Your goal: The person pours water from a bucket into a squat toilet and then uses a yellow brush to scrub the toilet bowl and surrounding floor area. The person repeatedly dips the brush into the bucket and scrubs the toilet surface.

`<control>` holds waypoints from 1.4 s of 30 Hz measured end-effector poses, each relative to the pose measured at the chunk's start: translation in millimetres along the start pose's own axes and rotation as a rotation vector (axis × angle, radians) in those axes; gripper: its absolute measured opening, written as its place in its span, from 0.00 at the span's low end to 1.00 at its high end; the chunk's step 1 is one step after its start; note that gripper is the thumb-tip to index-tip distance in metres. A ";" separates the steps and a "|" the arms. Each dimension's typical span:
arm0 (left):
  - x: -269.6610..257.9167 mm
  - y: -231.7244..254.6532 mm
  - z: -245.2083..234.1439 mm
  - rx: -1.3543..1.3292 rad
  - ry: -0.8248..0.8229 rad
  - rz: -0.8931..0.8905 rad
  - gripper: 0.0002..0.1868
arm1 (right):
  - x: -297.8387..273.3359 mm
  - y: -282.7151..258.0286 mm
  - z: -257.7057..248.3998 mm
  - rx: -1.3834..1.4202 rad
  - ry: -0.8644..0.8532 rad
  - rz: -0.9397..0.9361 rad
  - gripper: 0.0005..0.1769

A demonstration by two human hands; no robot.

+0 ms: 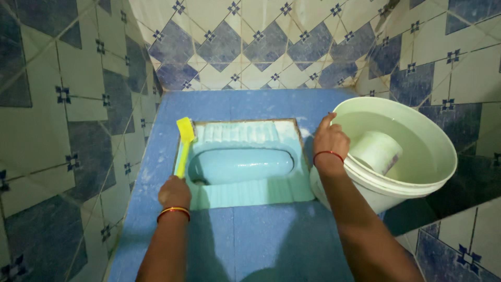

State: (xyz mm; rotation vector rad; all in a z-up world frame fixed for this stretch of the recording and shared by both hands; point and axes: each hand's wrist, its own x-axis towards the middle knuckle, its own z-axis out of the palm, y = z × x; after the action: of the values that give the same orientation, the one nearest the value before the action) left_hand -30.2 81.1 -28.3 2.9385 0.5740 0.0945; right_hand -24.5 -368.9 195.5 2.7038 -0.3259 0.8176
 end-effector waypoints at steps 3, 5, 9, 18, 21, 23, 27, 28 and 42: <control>5.3 24.5 24.3 -0.614 -0.323 -0.103 0.22 | -4.7 -10.2 -14.1 -0.047 -0.006 -0.040 0.33; 7.5 61.2 39.7 -1.182 -0.486 -0.290 0.25 | -27.1 -43.9 -7.0 0.093 0.049 -0.072 0.46; -20.5 124.1 23.0 -1.581 -0.565 -0.293 0.25 | -112.5 -140.1 39.8 0.858 -0.128 -0.129 0.28; -139.6 150.5 -133.4 -1.714 -0.696 -0.271 0.46 | -128.7 -174.2 -17.2 0.795 -0.590 -0.087 0.18; -151.1 150.1 -136.3 -1.750 -0.579 -0.253 0.44 | -130.8 -196.1 -20.8 0.773 -0.574 -0.108 0.15; -146.2 147.2 -127.0 -1.714 -0.514 -0.271 0.43 | -139.6 -208.7 -2.4 0.781 -0.570 -0.099 0.16; -128.0 150.8 -96.3 -1.331 -0.227 -0.199 0.43 | -153.0 -210.3 31.6 0.737 -0.620 -0.168 0.19; -128.3 154.2 -91.1 -1.151 -0.109 -0.142 0.43 | -154.1 -202.4 34.9 0.718 -0.621 -0.228 0.19; -185.0 180.2 -160.2 -0.632 0.047 0.213 0.29 | -152.4 -137.8 81.0 0.678 -0.828 0.035 0.30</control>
State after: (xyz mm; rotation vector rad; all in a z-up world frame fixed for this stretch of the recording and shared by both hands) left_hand -149.1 -133.1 151.5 2.3686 0.1800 0.3067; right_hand -66.7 -249.0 15.0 3.5698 -0.2950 -0.3223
